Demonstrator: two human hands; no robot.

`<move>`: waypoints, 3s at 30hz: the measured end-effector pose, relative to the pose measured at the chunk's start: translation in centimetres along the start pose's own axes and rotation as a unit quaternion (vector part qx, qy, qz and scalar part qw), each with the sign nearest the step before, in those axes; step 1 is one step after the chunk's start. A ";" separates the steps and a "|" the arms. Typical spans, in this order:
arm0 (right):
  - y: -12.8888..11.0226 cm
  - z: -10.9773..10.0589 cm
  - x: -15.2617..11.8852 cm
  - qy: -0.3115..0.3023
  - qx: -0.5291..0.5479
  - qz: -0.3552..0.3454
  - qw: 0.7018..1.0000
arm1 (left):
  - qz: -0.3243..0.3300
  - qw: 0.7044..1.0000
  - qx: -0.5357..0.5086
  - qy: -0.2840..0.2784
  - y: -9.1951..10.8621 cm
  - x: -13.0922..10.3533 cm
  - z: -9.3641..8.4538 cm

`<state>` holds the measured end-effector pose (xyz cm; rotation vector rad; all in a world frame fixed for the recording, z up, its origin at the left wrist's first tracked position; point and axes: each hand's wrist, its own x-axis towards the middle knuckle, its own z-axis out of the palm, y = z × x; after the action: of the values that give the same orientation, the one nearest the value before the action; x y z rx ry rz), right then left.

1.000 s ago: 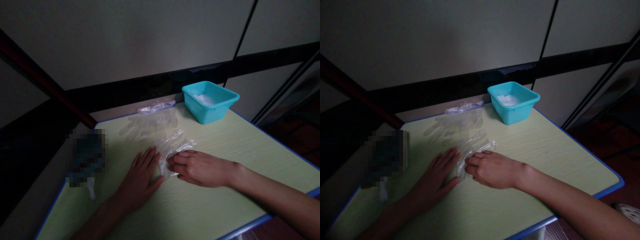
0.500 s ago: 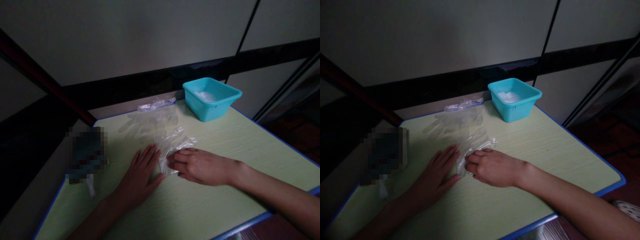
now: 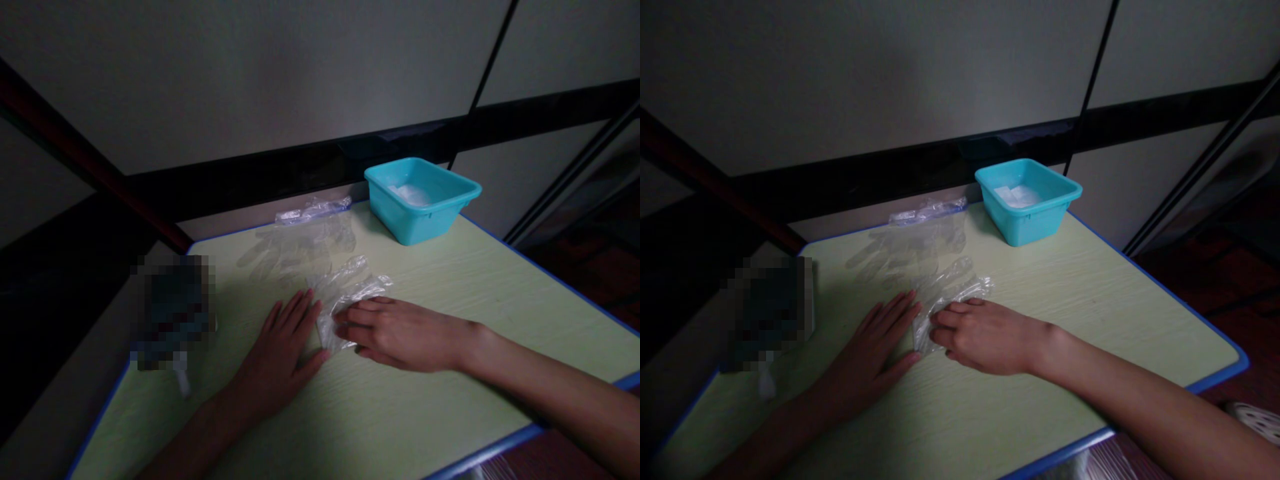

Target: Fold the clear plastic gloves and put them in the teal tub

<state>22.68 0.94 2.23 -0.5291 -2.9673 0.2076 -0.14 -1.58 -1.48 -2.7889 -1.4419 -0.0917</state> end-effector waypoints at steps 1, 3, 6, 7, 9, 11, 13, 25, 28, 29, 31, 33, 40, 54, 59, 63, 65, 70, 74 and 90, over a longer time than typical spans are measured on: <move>0.0 0.0 0.0 0.001 0.000 0.000 1.000 | 0.000 1.000 -0.001 0.000 0.0 0.0 0.0; 0.0 0.0 0.0 0.003 -0.001 -0.001 1.000 | -0.001 1.000 -0.004 0.002 0.0 0.1 0.0; 0.0 0.1 0.1 0.008 -0.001 -0.003 1.000 | 0.000 1.000 -0.005 0.006 0.0 0.1 0.0; 0.0 0.1 0.1 0.010 0.000 -0.004 1.000 | 0.000 1.000 -0.004 0.007 -0.1 0.1 0.1; 0.0 0.1 0.1 0.014 0.002 -0.005 1.000 | 0.000 1.000 -0.002 0.005 -0.1 0.1 0.1; 0.0 0.1 0.1 0.014 0.005 -0.006 1.000 | 0.000 1.000 0.000 0.002 -0.1 0.1 0.1; 0.0 0.0 0.0 0.013 0.007 -0.004 1.000 | -0.001 1.000 0.000 0.000 -0.1 0.1 0.0; 0.1 0.1 0.1 0.014 0.007 -0.004 1.000 | 0.003 1.000 0.000 0.002 0.0 0.2 0.0; 0.1 0.1 0.1 0.013 0.002 -0.006 1.000 | -0.001 1.000 -0.005 0.001 0.0 0.1 -0.1; 0.1 0.1 0.1 0.013 0.001 -0.006 1.000 | -0.003 1.000 -0.008 0.001 0.1 0.0 -0.1; 0.1 0.0 0.0 0.011 -0.003 -0.006 1.000 | -0.005 1.000 -0.012 -0.001 0.1 0.0 -0.3; 0.1 0.0 0.0 0.011 -0.007 -0.008 1.000 | -0.004 1.000 -0.014 -0.003 0.1 0.0 -0.3; 0.0 0.1 0.0 0.017 -0.017 -0.011 1.000 | -0.002 1.000 -0.010 -0.004 0.2 0.3 -0.4; 0.0 0.0 0.0 0.020 -0.004 -0.011 1.000 | 0.005 1.000 -0.002 -0.004 0.0 0.1 -0.4; 0.0 0.1 -0.1 0.018 -0.003 -0.010 1.000 | 0.001 1.000 -0.002 -0.003 0.0 0.1 -0.3; -0.1 0.1 -0.1 0.024 -0.003 -0.010 1.000 | -0.002 1.000 -0.009 -0.002 0.1 0.2 -0.3; -0.1 0.0 -0.1 0.024 -0.003 -0.009 1.000 | 0.000 1.000 -0.009 0.000 0.1 0.2 -0.3; -0.2 0.0 -0.1 0.012 -0.006 -0.004 1.000 | 0.002 1.000 -0.005 -0.002 0.1 0.1 -0.4; -0.2 0.1 -0.1 0.020 -0.009 -0.006 1.000 | 0.001 1.000 -0.003 -0.002 0.1 0.2 -0.4; -0.4 0.0 -0.3 0.004 -0.030 0.002 1.000 | 0.002 1.000 -0.010 -0.006 0.1 0.3 -0.5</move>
<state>22.80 0.44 2.26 -0.5415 -2.9725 0.1178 0.06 -1.42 -0.92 -2.8132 -1.4466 -0.0918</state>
